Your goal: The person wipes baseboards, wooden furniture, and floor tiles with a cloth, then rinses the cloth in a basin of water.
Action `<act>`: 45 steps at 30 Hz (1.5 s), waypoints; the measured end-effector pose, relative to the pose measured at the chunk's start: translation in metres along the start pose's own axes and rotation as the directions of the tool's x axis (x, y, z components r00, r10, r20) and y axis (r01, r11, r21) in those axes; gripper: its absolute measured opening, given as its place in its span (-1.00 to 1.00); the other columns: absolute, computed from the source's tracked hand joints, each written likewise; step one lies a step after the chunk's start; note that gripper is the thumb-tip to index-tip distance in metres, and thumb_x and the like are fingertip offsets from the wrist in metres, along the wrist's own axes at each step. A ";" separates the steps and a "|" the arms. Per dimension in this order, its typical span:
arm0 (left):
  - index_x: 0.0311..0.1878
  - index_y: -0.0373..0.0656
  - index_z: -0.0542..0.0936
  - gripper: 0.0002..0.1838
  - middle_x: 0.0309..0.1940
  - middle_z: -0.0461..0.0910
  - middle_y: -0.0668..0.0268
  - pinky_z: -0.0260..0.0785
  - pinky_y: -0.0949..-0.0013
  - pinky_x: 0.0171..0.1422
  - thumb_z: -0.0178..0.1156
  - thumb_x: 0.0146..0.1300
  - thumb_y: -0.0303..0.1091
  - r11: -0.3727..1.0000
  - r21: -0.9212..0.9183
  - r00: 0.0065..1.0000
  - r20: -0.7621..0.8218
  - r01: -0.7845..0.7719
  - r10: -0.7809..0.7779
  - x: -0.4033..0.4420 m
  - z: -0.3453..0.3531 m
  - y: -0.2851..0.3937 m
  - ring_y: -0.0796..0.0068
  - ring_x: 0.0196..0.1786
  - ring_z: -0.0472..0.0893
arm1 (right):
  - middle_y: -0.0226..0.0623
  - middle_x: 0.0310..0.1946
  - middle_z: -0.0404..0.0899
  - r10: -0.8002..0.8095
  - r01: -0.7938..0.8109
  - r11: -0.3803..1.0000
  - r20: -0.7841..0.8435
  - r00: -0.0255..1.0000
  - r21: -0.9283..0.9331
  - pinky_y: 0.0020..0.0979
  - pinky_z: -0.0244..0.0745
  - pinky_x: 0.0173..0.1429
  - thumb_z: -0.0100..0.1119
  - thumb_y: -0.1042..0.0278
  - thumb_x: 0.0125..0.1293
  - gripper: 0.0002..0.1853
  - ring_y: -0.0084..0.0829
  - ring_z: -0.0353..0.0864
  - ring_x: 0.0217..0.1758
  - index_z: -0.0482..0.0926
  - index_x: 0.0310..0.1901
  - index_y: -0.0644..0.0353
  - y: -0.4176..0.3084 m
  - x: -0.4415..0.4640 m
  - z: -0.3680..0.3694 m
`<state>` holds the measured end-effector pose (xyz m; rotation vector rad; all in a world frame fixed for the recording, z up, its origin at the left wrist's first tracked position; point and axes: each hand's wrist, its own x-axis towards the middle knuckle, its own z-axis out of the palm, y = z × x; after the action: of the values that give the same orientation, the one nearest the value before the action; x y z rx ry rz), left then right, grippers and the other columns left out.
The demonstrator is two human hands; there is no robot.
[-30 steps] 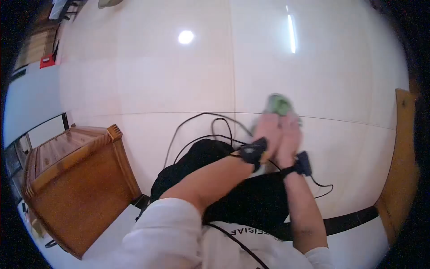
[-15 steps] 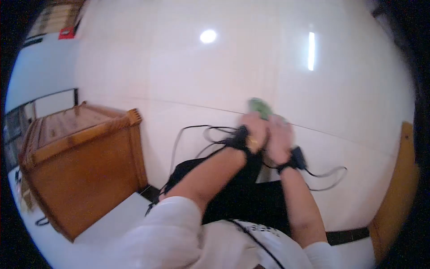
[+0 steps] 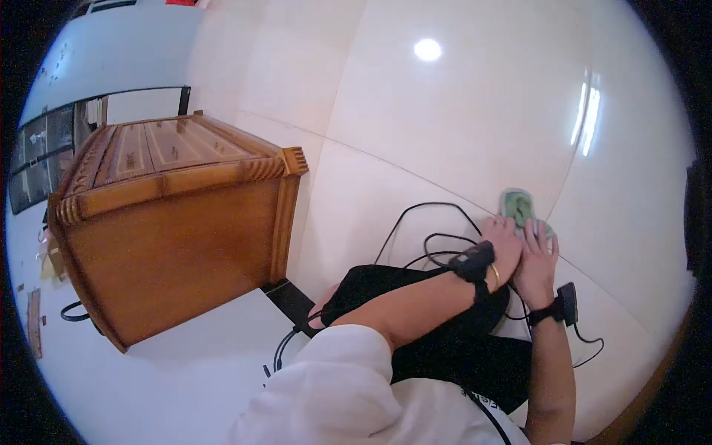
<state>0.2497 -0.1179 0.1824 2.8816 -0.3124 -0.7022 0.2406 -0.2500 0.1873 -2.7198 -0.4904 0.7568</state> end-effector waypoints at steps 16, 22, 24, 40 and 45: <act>0.00 -0.21 0.64 -0.72 -0.08 0.60 0.21 0.41 0.07 0.07 0.13 0.30 -0.34 0.835 0.103 0.833 -0.208 0.541 -0.513 -0.022 -0.021 -0.285 0.22 0.03 0.62 | -0.03 0.49 0.38 -0.420 0.468 0.793 -0.207 0.884 0.389 0.10 0.18 0.56 0.09 0.33 0.36 -0.44 0.04 0.29 0.56 0.44 0.38 0.32 -0.183 0.206 0.008; -0.08 -0.16 0.67 -0.79 -0.10 0.62 0.21 0.42 0.06 0.04 0.13 0.30 -0.37 0.776 0.139 0.785 -0.200 0.615 -0.586 -0.016 -0.027 -0.337 0.21 0.00 0.64 | -0.03 0.64 0.13 0.077 -0.146 0.987 -0.620 0.780 -0.061 0.04 -0.06 0.65 -0.05 0.18 0.55 -0.33 -0.06 0.06 0.71 0.16 0.60 0.25 -0.096 0.244 0.011; -0.14 -0.12 0.68 -0.82 -0.11 0.64 0.17 0.45 0.05 0.01 0.11 0.32 -0.36 0.606 0.146 0.622 -0.252 0.782 -0.742 -0.009 -0.014 -0.382 0.18 -0.01 0.65 | -0.05 0.66 0.07 0.107 -0.179 0.982 -0.581 0.806 -0.067 0.04 -0.11 0.67 -0.09 0.12 0.58 -0.31 -0.06 0.01 0.72 0.10 0.62 0.24 -0.065 0.246 0.006; 0.09 -0.28 0.63 -0.69 0.17 0.55 0.04 0.44 0.00 0.05 0.07 0.36 -0.40 0.618 -0.095 0.578 -0.271 0.780 -0.770 0.012 -0.007 -0.370 0.03 0.04 0.57 | -0.04 0.67 0.05 0.144 -0.171 0.985 -0.569 0.810 0.006 0.05 -0.09 0.65 -0.07 0.08 0.51 -0.28 -0.05 0.00 0.73 0.15 0.61 0.24 -0.053 0.258 0.014; 0.31 -0.38 0.46 -0.56 -0.13 0.61 -0.09 0.43 -0.15 -0.07 0.03 0.43 -0.39 0.749 -0.400 0.789 -0.093 0.529 -0.607 0.045 0.012 -0.225 -0.12 -0.14 0.58 | -0.03 0.66 0.06 0.151 -0.149 0.988 -0.510 0.847 0.044 0.09 -0.08 0.65 -0.06 0.11 0.52 -0.30 -0.04 0.01 0.72 0.17 0.60 0.24 -0.050 0.257 0.019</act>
<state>0.3198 0.0869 0.1068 2.6406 0.6992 -0.4389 0.4249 -0.1010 0.0753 -2.8192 -0.1506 0.0360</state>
